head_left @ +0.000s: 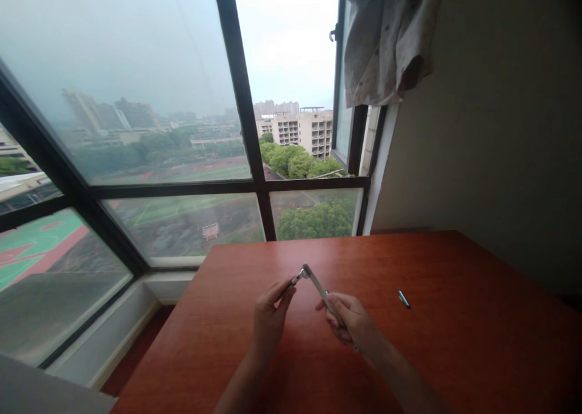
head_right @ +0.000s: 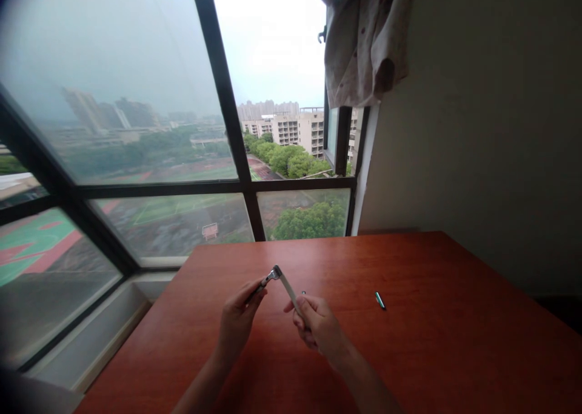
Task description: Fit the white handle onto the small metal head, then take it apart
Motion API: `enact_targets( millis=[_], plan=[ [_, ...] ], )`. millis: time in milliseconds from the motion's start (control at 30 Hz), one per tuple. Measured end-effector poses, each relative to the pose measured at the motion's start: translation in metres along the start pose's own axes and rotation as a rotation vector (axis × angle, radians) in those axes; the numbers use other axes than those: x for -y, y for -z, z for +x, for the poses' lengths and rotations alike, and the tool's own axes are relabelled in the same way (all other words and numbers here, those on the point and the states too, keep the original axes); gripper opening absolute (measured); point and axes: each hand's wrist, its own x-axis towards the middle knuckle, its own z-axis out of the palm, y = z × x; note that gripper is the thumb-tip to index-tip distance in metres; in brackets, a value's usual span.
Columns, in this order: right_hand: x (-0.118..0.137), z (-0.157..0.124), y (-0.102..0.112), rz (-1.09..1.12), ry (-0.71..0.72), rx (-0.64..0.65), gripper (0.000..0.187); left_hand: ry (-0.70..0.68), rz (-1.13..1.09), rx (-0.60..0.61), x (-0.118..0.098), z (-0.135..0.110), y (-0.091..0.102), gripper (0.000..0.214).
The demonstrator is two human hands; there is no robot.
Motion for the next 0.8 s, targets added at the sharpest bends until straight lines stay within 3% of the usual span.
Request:
enact_targets(
  millis=[267,633,800],
  plan=[
    [-0.0024,0.0004,0.0011,-0.015,-0.012,-0.009,0.052,-0.065,0.037,0.028,0.0025,0.0000,0.0004,0.022],
    [0.0003,-0.0021,0.0001,-0.036,-0.034,0.024,0.052,-0.033,0.041,-0.075,0.0030,0.0019,0.0044,0.024],
    [-0.0005,-0.0020,0.0018,-0.016,-0.027,0.042,0.051,-0.027,0.034,-0.041,0.0001,0.0008,0.0023,0.024]
  ],
)
